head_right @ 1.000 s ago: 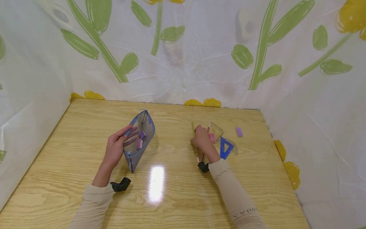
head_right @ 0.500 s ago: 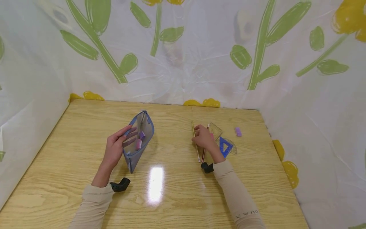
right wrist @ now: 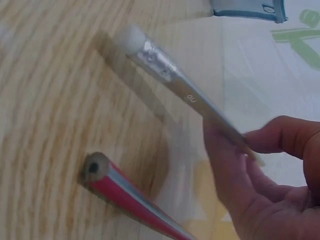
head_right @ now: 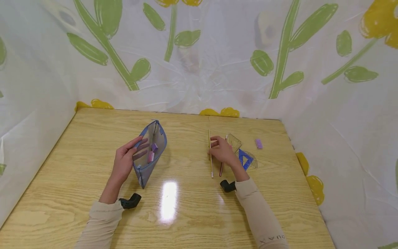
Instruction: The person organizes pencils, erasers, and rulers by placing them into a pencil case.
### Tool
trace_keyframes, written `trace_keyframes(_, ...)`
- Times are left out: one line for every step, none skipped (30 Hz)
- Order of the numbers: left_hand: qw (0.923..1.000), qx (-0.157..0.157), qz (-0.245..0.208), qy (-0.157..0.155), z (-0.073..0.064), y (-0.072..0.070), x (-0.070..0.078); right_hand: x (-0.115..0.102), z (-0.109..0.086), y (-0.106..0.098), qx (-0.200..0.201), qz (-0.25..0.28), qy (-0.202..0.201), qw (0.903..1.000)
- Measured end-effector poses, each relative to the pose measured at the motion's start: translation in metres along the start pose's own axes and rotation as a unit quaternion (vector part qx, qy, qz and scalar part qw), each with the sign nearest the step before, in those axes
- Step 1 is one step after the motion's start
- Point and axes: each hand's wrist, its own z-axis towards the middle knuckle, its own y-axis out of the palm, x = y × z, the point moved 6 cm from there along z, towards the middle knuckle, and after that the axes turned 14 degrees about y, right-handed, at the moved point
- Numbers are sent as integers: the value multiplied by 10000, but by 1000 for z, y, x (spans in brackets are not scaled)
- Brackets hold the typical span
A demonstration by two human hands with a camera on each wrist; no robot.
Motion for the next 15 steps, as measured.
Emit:
trace_keyframes(10000,-9,11,10,0,0,0,0,0,0,-20,83,2,10000)
trace_keyframes(10000,-12,12,17,0,-1,-1,0,0,1,-31,170,4,9999)
trace_keyframes(10000,-26,20,21,0,-1,-1,1,0,1,-37,250,5,9997)
trace_keyframes(10000,-37,27,25,0,-1,-1,0,-1,1,-49,306,-27,9995)
trace_keyframes(10000,-53,34,32,0,-1,-1,0,-1,2,-84,405,-64,9991)
trace_keyframes(10000,-54,54,35,0,-1,-1,0,-1,3,-116,507,-94,9986)
trace_keyframes(10000,-44,47,29,0,-1,-1,-1,-2,4,-139,598,-123,9980)
trace_keyframes(10000,-39,38,23,0,-1,-1,-1,-3,5,-172,684,-160,9974)
trace_keyframes(10000,-52,49,29,0,-1,0,-2,-4,6,-191,741,-207,9968)
trace_keyframes(10000,-44,43,21,0,-1,0,-2,-4,7,-206,790,-259,9963)
trace_keyframes(10000,-38,34,17,0,-1,0,-2,-5,8,-228,855,-295,9956)
trace_keyframes(10000,-39,42,16,0,-1,0,-3,-6,8,-223,870,-338,9954)
trace_keyframes(10000,-37,41,0,0,-1,0,-3,-7,9,-225,886,-385,9951)
trace_keyframes(10000,-46,45,-15,0,-1,0,-4,-8,10,-236,910,-431,9946)
trace_keyframes(10000,-46,49,-31,0,-2,-1,-5,-9,11,-258,950,-476,9940)
